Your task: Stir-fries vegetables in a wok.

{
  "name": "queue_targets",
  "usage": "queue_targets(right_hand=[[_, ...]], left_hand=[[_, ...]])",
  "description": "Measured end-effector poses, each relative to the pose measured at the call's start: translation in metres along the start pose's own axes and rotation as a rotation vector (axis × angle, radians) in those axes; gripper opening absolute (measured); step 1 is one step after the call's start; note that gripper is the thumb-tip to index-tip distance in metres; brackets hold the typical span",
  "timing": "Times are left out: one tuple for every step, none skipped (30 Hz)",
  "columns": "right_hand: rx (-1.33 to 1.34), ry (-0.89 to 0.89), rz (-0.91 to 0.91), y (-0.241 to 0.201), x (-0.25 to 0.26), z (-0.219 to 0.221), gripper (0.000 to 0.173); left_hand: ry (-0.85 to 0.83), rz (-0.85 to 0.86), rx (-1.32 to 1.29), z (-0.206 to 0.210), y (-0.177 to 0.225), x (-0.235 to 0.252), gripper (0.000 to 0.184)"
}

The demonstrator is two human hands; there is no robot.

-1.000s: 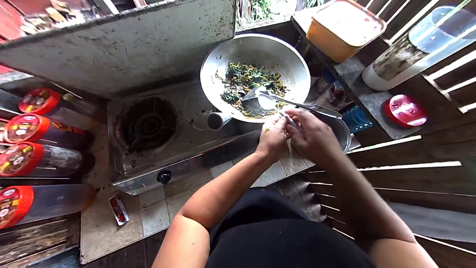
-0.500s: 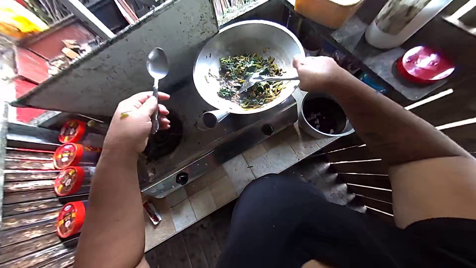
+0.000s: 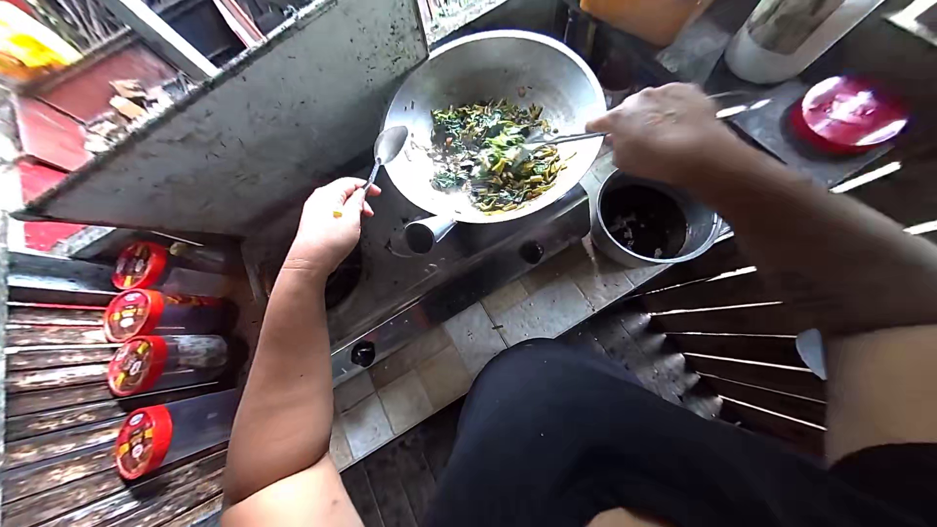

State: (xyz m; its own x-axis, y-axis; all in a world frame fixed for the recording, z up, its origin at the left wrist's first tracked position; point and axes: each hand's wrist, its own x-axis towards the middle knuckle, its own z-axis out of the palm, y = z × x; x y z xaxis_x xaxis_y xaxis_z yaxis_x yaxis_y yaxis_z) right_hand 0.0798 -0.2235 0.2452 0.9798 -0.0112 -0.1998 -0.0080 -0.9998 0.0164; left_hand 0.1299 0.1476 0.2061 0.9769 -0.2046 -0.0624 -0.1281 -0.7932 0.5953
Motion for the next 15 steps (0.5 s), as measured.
queue_targets(right_hand=[[0.022, 0.02, -0.025, -0.003, 0.01, 0.008, 0.035], [0.052, 0.033, -0.041, -0.005, 0.017, 0.01, 0.036], [0.082, 0.033, -0.047, -0.005, 0.021, 0.007, 0.038], [0.101, 0.032, -0.043, -0.002, 0.022, 0.0, 0.039], [0.099, 0.032, -0.028, 0.002, 0.019, -0.011, 0.039], [0.071, 0.019, -0.002, 0.006, 0.012, -0.024, 0.037], [0.013, 0.01, 0.019, 0.012, 0.001, -0.036, 0.034], [-0.06, 0.015, 0.022, 0.018, -0.011, -0.046, 0.03], [-0.122, 0.018, 0.016, 0.024, -0.022, -0.054, 0.026], [-0.156, 0.014, 0.013, 0.029, -0.032, -0.057, 0.026], [-0.168, 0.001, 0.021, 0.03, -0.037, -0.055, 0.027], [-0.168, -0.02, 0.044, 0.025, -0.039, -0.052, 0.029], [-0.148, -0.05, 0.068, 0.014, -0.037, -0.047, 0.03], [-0.116, -0.075, 0.075, 0.003, -0.031, -0.039, 0.029], [-0.076, -0.088, 0.069, -0.007, -0.02, -0.026, 0.03]], left_hand=[[0.004, 0.004, 0.006, 0.002, 0.001, 0.002, 0.034], [0.001, 0.004, 0.01, 0.003, 0.001, 0.004, 0.034], [-0.002, 0.007, 0.011, 0.003, 0.0, 0.005, 0.035], [-0.006, 0.013, 0.015, 0.003, -0.002, 0.005, 0.035], [-0.012, 0.019, 0.021, 0.001, -0.005, 0.005, 0.035], [-0.017, 0.02, 0.028, 0.0, -0.009, 0.005, 0.035], [-0.019, 0.015, 0.032, -0.001, -0.012, 0.005, 0.035], [-0.016, 0.007, 0.032, -0.002, -0.015, 0.004, 0.035], [-0.01, -0.003, 0.028, -0.003, -0.018, 0.004, 0.035], [-0.005, -0.013, 0.024, -0.005, -0.021, 0.004, 0.035], [0.0, -0.023, 0.015, -0.005, -0.023, 0.004, 0.035], [0.004, -0.031, 0.007, -0.005, -0.025, 0.005, 0.035], [0.005, -0.032, -0.004, -0.004, -0.027, 0.007, 0.035], [0.004, -0.03, -0.01, -0.002, -0.027, 0.008, 0.035], [-0.002, -0.027, -0.008, 0.0, -0.027, 0.009, 0.035]])
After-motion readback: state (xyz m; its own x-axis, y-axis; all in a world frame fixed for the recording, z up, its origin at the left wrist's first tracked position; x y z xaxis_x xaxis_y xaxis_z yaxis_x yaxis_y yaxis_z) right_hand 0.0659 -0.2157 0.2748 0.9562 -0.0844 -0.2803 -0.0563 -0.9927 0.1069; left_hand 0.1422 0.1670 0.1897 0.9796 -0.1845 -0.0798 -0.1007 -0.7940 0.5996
